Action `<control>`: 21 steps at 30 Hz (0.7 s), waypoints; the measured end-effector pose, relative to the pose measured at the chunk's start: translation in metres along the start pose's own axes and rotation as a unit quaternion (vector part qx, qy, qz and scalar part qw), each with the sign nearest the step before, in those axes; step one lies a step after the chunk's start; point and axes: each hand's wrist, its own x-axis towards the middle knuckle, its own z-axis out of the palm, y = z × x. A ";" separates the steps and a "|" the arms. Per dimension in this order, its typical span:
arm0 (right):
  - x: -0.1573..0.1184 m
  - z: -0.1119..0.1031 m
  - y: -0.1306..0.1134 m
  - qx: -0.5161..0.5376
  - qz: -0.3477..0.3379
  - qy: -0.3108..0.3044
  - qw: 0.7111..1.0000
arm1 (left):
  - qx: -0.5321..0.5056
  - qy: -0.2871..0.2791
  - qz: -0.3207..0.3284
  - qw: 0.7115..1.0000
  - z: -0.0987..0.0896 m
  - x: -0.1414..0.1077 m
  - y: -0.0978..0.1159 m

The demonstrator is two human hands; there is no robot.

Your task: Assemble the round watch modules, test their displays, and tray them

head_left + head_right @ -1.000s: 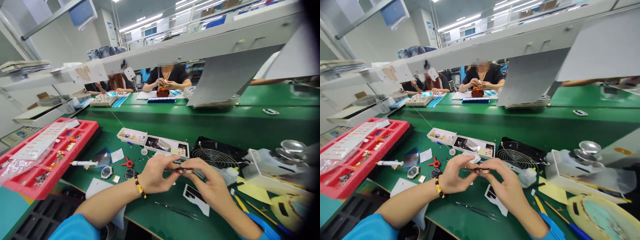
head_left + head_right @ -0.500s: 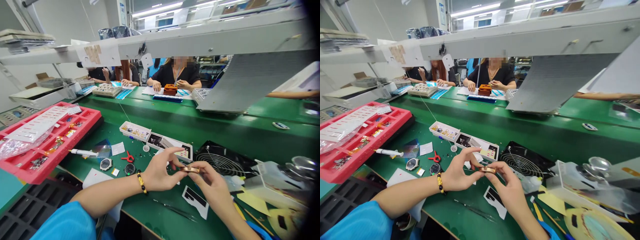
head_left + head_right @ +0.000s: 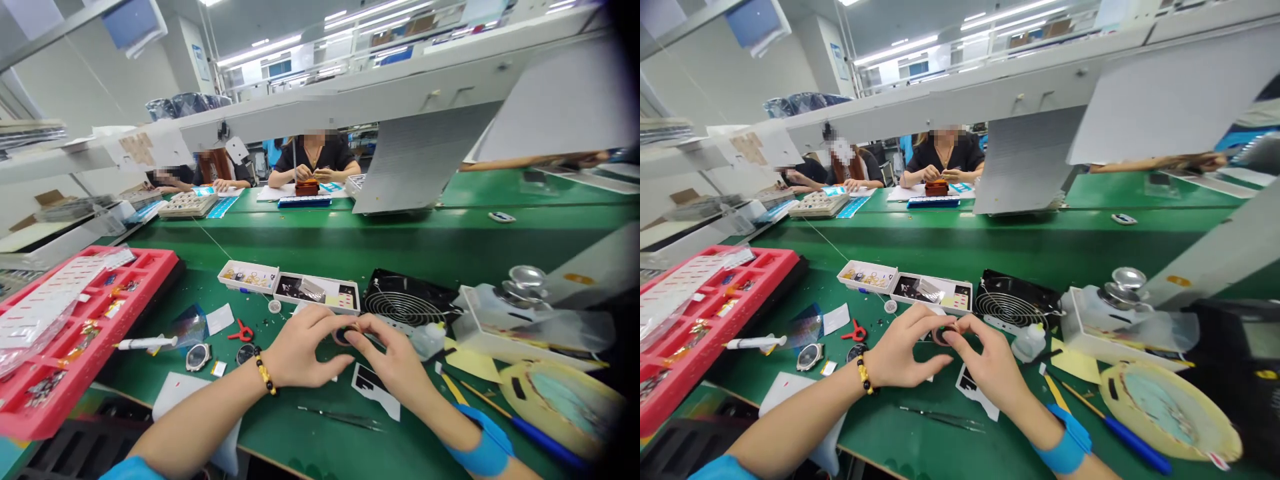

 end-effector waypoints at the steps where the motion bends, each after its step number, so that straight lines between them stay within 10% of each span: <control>1: 0.000 0.001 -0.002 0.006 0.003 0.000 1.000 | 0.003 0.000 0.002 1.000 0.001 -0.001 -0.001; 12: 0.009 0.010 -0.005 0.161 0.056 -0.039 0.985 | -0.075 0.051 -0.118 0.989 0.004 -0.005 -0.004; 21: 0.008 0.014 -0.016 0.480 0.151 -0.166 0.848 | -0.099 0.045 -0.210 0.972 -0.002 -0.005 -0.010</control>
